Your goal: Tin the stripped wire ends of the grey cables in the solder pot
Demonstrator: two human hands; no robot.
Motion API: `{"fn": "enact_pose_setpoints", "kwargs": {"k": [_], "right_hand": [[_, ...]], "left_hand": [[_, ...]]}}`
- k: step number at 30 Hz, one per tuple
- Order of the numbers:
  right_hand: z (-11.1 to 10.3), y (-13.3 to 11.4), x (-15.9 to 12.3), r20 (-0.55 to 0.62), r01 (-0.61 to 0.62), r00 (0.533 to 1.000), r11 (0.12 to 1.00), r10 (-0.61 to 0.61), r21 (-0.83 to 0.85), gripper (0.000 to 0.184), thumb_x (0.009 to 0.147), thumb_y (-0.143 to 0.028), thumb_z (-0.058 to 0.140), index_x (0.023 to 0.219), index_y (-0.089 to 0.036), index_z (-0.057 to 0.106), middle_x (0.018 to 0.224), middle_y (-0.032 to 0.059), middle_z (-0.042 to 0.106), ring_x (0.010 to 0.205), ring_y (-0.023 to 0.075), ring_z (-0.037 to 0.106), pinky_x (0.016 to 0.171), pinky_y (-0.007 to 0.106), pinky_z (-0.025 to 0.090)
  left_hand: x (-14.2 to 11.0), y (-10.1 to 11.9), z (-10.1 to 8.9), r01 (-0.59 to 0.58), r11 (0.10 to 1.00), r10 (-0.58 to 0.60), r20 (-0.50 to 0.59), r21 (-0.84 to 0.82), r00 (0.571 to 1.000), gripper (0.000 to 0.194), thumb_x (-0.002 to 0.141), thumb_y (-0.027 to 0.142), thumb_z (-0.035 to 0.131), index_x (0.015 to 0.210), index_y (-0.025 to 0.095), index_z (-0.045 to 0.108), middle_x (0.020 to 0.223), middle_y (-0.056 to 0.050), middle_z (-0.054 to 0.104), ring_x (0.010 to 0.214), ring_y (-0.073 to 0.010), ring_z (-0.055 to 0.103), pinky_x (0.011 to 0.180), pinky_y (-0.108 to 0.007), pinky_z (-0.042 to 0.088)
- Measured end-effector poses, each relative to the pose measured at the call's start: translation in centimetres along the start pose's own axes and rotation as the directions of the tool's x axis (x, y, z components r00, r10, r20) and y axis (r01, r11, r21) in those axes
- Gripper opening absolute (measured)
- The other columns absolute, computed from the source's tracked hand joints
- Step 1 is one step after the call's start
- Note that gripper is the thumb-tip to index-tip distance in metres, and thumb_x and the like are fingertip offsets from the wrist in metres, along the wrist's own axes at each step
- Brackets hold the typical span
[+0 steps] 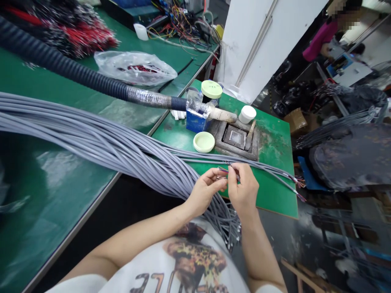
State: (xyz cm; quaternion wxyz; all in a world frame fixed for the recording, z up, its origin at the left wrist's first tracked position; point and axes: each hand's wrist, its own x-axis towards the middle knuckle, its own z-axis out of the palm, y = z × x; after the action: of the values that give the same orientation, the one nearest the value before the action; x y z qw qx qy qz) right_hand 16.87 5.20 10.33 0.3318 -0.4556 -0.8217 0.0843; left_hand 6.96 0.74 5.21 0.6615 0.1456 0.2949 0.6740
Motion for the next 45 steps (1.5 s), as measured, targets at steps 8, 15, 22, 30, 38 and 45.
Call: {"fn": "enact_pose_setpoints", "kwargs": {"k": [8,15,22,30,38,45], "right_hand": [[0.22,-0.29,-0.55,0.037,-0.055,0.998,0.995,0.052,0.079,0.005,0.088,-0.023,0.055,0.087,-0.02,0.059,0.079,0.0001,0.061,0.071,0.0134,0.059,0.065,0.026,0.047],[0.32,-0.21,-0.97,0.111,-0.244,0.969,0.936,0.223,0.254,0.01,0.087,-0.031,0.056,0.086,-0.021,0.058,0.074,-0.0008,0.06,0.062,0.0128,0.058,0.056,0.025,0.048],[0.41,-0.48,-0.76,0.162,-0.318,0.947,0.875,0.277,0.364,0.01,0.085,-0.031,0.058,0.085,-0.02,0.057,0.069,-0.0027,0.058,0.053,0.0106,0.057,0.05,0.023,0.049],[-0.02,-0.5,-0.56,0.275,-0.351,0.928,0.834,0.251,0.426,0.011,0.085,-0.027,0.059,0.093,-0.02,0.057,0.073,-0.0025,0.06,0.055,0.0101,0.059,0.049,0.022,0.05],[-0.14,-0.41,-0.47,0.208,-0.359,0.933,0.81,0.294,0.464,0.01,0.082,-0.026,0.062,0.088,-0.02,0.056,0.071,-0.0029,0.058,0.052,0.0095,0.055,0.045,0.021,0.047],[-0.12,-0.82,-0.41,0.189,-0.35,0.937,0.822,0.295,0.449,0.011,0.081,-0.027,0.062,0.088,-0.02,0.057,0.071,-0.0025,0.058,0.053,0.0098,0.056,0.047,0.022,0.047]], "left_hand": [[0.42,-0.01,0.11,-0.062,0.997,0.06,-0.033,-0.055,0.998,0.018,0.074,0.027,0.073,0.078,0.014,0.061,0.069,0.003,0.062,0.061,-0.007,0.055,0.062,-0.02,0.042],[0.47,0.31,0.24,-0.026,0.998,0.022,-0.074,-0.049,0.997,0.022,0.07,0.028,0.075,0.074,0.015,0.058,0.063,0.003,0.061,0.06,-0.0088,0.057,0.063,-0.022,0.043],[0.45,0.28,0.12,-0.027,0.999,0.025,-0.063,-0.033,0.998,0.022,0.07,0.029,0.073,0.073,0.015,0.057,0.062,0.004,0.06,0.059,-0.0089,0.057,0.063,-0.023,0.044],[0.43,0.37,-0.1,-0.045,0.997,0.043,-0.043,-0.069,0.998,0.021,0.071,0.027,0.073,0.071,0.014,0.056,0.061,0.004,0.059,0.056,-0.0076,0.055,0.06,-0.022,0.045],[-0.12,-0.03,-0.54,-0.042,0.997,0.046,0.062,-0.069,0.997,0.026,0.07,0.026,0.077,0.09,0.015,0.065,0.071,0.0,0.067,0.066,-0.0125,0.064,0.07,-0.027,0.05],[0.05,-0.36,-0.54,-0.043,0.997,0.045,0.032,-0.058,0.998,0.025,0.069,0.029,0.078,0.086,0.015,0.066,0.072,0.001,0.067,0.065,-0.0112,0.061,0.07,-0.027,0.048]]}}
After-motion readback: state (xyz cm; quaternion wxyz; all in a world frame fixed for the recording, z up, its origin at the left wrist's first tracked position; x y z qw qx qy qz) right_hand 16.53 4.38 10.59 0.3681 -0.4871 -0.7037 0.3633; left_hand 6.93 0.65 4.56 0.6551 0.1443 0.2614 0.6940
